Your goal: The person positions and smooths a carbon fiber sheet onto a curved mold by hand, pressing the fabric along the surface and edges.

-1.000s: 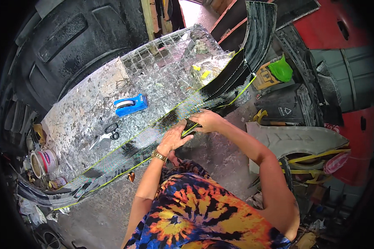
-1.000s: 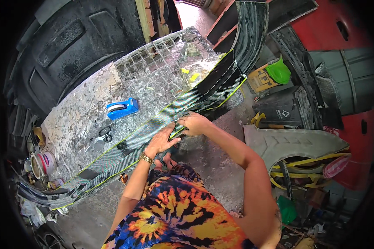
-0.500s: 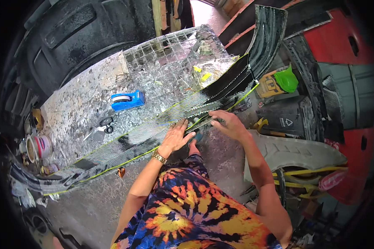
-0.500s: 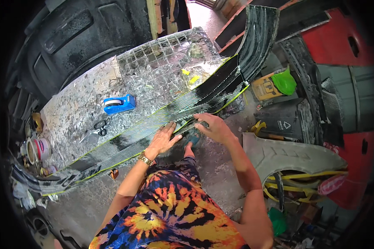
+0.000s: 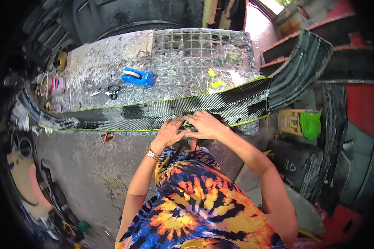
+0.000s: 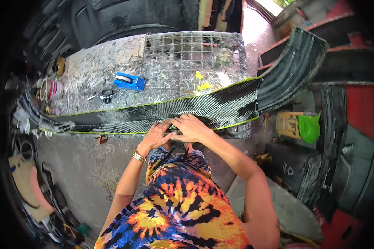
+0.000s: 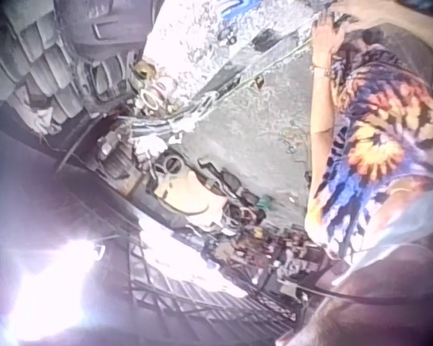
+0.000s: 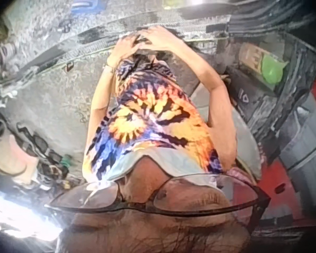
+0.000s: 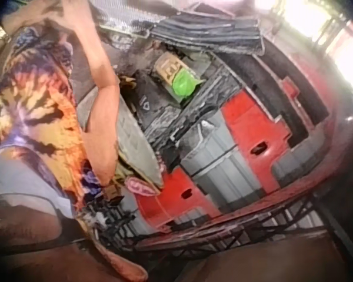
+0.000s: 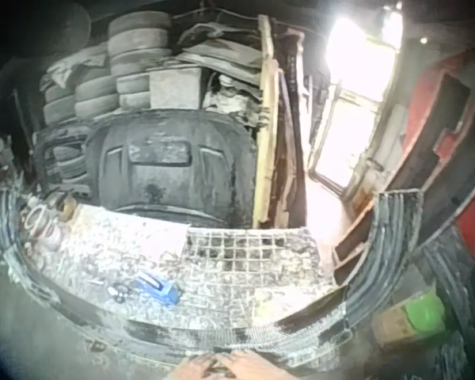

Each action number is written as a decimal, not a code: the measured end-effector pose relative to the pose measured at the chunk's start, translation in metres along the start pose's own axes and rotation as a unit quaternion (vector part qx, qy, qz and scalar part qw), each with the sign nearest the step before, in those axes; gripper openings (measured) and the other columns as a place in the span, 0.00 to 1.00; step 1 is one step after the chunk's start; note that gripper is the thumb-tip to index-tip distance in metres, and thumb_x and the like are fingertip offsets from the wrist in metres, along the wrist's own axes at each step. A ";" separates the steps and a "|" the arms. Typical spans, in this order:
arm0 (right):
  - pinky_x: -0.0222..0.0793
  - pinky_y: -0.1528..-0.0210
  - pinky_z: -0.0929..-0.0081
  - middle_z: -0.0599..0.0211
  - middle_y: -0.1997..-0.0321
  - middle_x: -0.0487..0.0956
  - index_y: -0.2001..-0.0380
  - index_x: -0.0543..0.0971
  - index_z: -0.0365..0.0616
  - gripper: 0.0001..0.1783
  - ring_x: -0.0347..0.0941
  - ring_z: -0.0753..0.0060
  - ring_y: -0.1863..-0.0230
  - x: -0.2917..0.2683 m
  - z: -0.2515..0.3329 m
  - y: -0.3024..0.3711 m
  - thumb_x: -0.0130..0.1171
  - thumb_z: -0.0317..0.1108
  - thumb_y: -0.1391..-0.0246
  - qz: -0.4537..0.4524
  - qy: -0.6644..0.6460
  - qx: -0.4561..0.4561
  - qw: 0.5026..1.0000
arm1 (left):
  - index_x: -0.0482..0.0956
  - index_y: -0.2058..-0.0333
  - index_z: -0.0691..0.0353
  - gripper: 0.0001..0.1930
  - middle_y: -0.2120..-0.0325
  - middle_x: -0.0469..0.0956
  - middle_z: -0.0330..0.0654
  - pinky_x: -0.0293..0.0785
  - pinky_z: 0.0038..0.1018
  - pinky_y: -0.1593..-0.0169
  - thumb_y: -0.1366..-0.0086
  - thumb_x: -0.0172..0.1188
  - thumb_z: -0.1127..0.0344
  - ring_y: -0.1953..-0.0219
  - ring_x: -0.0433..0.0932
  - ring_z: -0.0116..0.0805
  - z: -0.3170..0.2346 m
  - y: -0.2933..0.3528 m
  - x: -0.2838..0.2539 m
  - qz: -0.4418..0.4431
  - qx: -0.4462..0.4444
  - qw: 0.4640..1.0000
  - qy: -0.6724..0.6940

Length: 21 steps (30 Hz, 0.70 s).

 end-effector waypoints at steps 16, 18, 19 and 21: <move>0.59 0.45 0.63 0.56 0.54 0.80 0.35 0.63 0.32 0.50 0.72 0.59 0.53 0.020 -0.001 -0.010 0.58 0.62 0.48 0.046 0.144 -0.056 0.987 | 0.67 0.41 0.71 0.35 0.37 0.67 0.56 0.53 0.47 0.30 0.39 0.61 0.49 0.33 0.63 0.50 -0.008 0.000 0.004 -0.027 0.004 1.000 -0.008; 0.59 0.45 0.63 0.57 0.54 0.79 0.36 0.64 0.32 0.49 0.71 0.60 0.53 0.018 0.001 -0.012 0.58 0.62 0.47 0.073 0.148 -0.035 0.986 | 0.67 0.41 0.71 0.35 0.37 0.67 0.57 0.52 0.47 0.30 0.38 0.61 0.50 0.32 0.62 0.50 -0.008 0.001 0.004 -0.024 0.011 1.000 -0.006; 0.59 0.45 0.63 0.57 0.54 0.79 0.36 0.65 0.33 0.48 0.71 0.60 0.53 0.019 0.002 -0.014 0.58 0.61 0.47 0.082 0.148 -0.031 0.985 | 0.67 0.41 0.70 0.35 0.37 0.66 0.56 0.51 0.48 0.30 0.38 0.61 0.50 0.32 0.62 0.50 -0.006 0.001 0.003 -0.024 0.008 1.000 0.001; 0.59 0.44 0.62 0.58 0.53 0.79 0.38 0.68 0.36 0.41 0.71 0.59 0.52 0.010 0.006 -0.014 0.59 0.58 0.46 0.102 0.130 -0.015 0.986 | 0.67 0.40 0.70 0.35 0.36 0.66 0.56 0.50 0.48 0.29 0.38 0.61 0.50 0.32 0.61 0.50 -0.008 0.004 0.002 -0.026 0.002 1.000 0.007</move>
Point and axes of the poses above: each hand's wrist, its own y-axis away from the middle knuckle, its own x-axis out of the palm, z = x × y, the point moved 8 cm from there along -y, towards the middle knuckle
